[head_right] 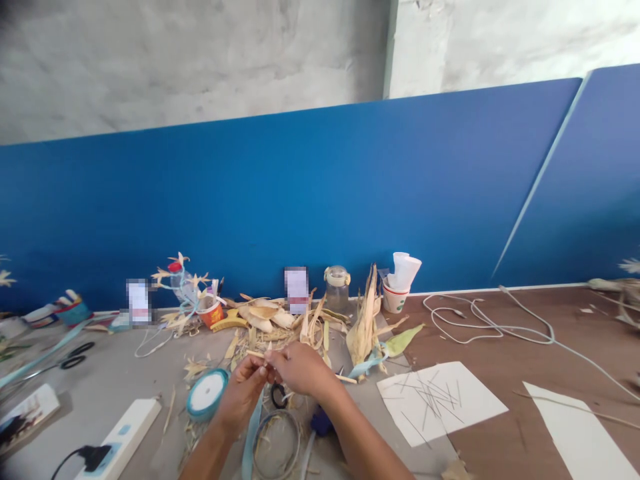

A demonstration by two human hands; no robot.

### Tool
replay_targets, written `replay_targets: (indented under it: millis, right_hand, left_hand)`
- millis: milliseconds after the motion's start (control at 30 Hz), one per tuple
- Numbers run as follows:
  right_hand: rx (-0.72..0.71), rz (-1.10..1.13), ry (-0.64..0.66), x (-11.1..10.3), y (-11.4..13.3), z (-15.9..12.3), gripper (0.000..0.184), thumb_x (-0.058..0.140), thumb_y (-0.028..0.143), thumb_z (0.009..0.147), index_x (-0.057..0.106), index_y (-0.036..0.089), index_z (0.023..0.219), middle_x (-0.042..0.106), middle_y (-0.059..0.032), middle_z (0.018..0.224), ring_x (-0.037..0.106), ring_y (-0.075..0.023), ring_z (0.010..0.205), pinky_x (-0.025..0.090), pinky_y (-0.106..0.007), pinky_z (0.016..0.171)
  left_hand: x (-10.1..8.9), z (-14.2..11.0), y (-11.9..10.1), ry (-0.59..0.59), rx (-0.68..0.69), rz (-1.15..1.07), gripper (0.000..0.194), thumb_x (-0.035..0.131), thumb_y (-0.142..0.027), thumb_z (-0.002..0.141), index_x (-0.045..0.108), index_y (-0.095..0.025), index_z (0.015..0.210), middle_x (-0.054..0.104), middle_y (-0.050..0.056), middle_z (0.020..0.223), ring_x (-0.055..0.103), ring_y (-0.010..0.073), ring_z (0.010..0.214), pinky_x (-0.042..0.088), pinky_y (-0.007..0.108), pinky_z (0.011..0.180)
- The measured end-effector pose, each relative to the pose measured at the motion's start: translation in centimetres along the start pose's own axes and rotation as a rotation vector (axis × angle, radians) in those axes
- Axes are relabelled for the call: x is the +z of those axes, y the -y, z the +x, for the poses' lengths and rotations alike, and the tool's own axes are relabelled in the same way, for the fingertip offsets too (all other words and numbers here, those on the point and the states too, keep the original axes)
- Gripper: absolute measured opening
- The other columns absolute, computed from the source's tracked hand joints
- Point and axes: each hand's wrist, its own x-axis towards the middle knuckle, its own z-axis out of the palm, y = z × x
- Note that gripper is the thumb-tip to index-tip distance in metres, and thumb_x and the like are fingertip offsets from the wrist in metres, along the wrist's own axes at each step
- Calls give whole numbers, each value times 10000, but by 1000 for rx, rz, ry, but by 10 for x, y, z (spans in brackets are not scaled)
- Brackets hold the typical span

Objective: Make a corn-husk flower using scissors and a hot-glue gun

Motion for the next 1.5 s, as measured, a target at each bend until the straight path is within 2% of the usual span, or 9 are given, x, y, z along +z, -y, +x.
replay_targets:
  millis: [233, 500, 567, 633, 767, 867, 967, 1100, 1500]
  right_hand:
    - [40, 212, 143, -3, -6, 1, 519, 380, 452, 828, 522, 179, 411, 441, 22, 387, 391, -101, 414, 302, -239, 492]
    - [92, 441, 243, -17, -3, -5, 493, 407, 455, 805, 513, 171, 415, 301, 63, 323, 177, -62, 346, 128, -240, 405]
    - [114, 544, 218, -26, -2, -8, 510, 376, 482, 811, 495, 173, 422, 240, 78, 326, 130, -61, 351, 102, -239, 404]
    - [106, 583, 96, -34, -3, -9, 524, 337, 507, 824, 507, 171, 460, 220, 85, 357, 130, -64, 365, 123, -231, 405]
    - [125, 185, -175, -33, -9, -2, 498, 278, 451, 870, 619, 153, 662, 443, 15, 495, 402, -102, 470, 304, -229, 494]
    - [114, -180, -194, -13, -14, 7, 351, 351, 351, 856, 632, 142, 828, 619, -99, 820, 567, -194, 789, 388, -291, 714]
    - [151, -274, -164, 9, -17, 11, 355, 437, 344, 819, 566, 123, 1065, 567, -172, 1079, 572, -256, 944, 394, -337, 794]
    - [181, -360, -119, 26, -20, 12, 436, 468, 320, 803, 484, 113, 1187, 498, -201, 1169, 554, -278, 1031, 401, -345, 823]
    - [51, -338, -187, 24, -22, 16, 378, 457, 251, 800, 556, 136, 1146, 575, -146, 1147, 526, -245, 1075, 372, -315, 890]
  left_hand:
    - [-6, -1, 2, 16, 48, 59, 211, 708, -358, 652, 603, -176, 644, 581, -1, 592, 519, 145, 596, 393, 270, 625]
    - [-4, -3, -4, 52, 64, 64, 243, 712, -370, 657, 592, -166, 604, 567, 5, 591, 508, 137, 612, 369, 260, 640]
    - [-5, -1, -5, 32, 61, 52, 243, 722, -361, 647, 588, -162, 606, 562, 0, 582, 497, 127, 599, 365, 254, 629]
    - [-6, 1, -5, -13, 56, 6, 247, 730, -351, 635, 570, -165, 605, 560, -12, 569, 490, 117, 582, 367, 251, 621]
    - [-6, 5, -4, -96, 46, -148, 255, 758, -313, 589, 550, -168, 614, 560, -31, 575, 492, 101, 561, 382, 242, 602]
    - [-7, 5, -4, -125, 41, -201, 222, 756, -279, 597, 576, -162, 655, 571, -28, 616, 498, 89, 563, 392, 230, 592]
    - [-9, 5, -5, -132, 33, -239, 200, 742, -263, 621, 583, -162, 688, 568, -30, 637, 497, 80, 559, 407, 227, 592]
    - [-9, 5, -6, -138, 19, -288, 182, 733, -238, 635, 583, -158, 698, 556, -32, 621, 492, 77, 545, 417, 226, 581]
    - [-16, 11, -2, -230, 31, -371, 160, 727, -244, 657, 609, -154, 717, 565, -33, 597, 479, 61, 516, 418, 197, 537]
